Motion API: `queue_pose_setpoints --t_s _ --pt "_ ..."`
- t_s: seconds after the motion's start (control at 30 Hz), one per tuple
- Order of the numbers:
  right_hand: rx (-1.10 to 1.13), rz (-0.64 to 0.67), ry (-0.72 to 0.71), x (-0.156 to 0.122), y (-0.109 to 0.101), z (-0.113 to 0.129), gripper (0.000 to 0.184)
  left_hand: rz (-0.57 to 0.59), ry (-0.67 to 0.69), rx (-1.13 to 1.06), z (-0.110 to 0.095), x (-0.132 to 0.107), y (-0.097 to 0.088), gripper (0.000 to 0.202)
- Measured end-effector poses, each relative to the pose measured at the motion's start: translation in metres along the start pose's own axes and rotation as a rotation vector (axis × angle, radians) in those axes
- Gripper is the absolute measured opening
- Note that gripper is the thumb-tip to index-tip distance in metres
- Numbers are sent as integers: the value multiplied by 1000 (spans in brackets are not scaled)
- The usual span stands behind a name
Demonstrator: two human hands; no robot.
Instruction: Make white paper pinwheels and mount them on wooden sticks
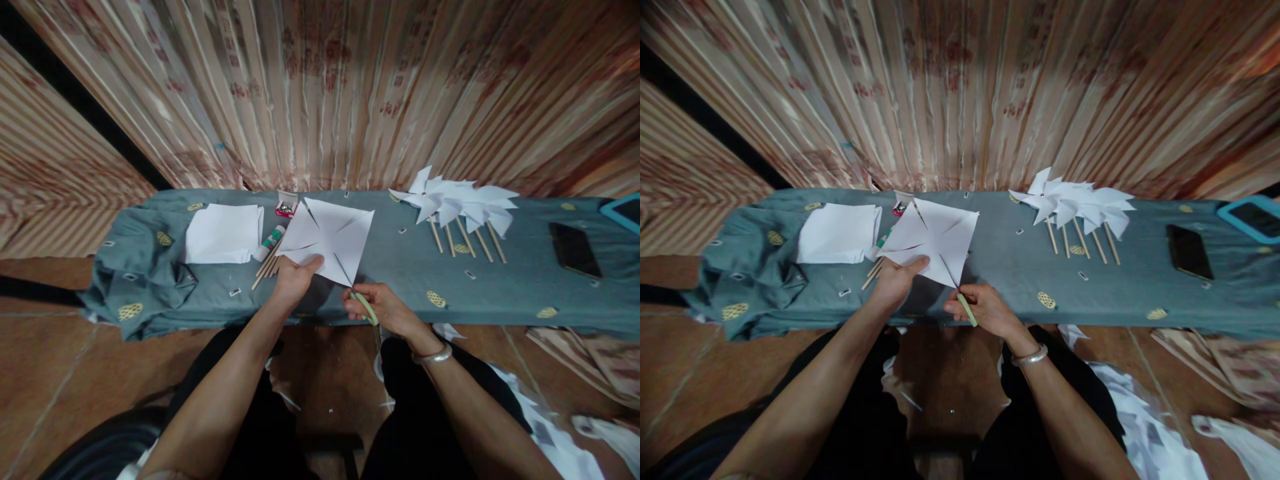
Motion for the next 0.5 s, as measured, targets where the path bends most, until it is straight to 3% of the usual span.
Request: queue_pose_setpoints --t_s 0.17,0.5 --pt "7 -3 0 1 1 -1 51 17 -5 -9 0 0 1 36" --pt "-25 -2 -33 -1 1 3 49 11 -28 -18 7 -1 0 48"
Point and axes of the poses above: each hand's wrist, its own x-axis towards the middle knuckle, its own y-axis out of the palm, z = x × y, the point moved 8 cm from there along x, towards the middle knuckle, and after that the axes turned 14 degrees about -z, right-handed, at the moved point
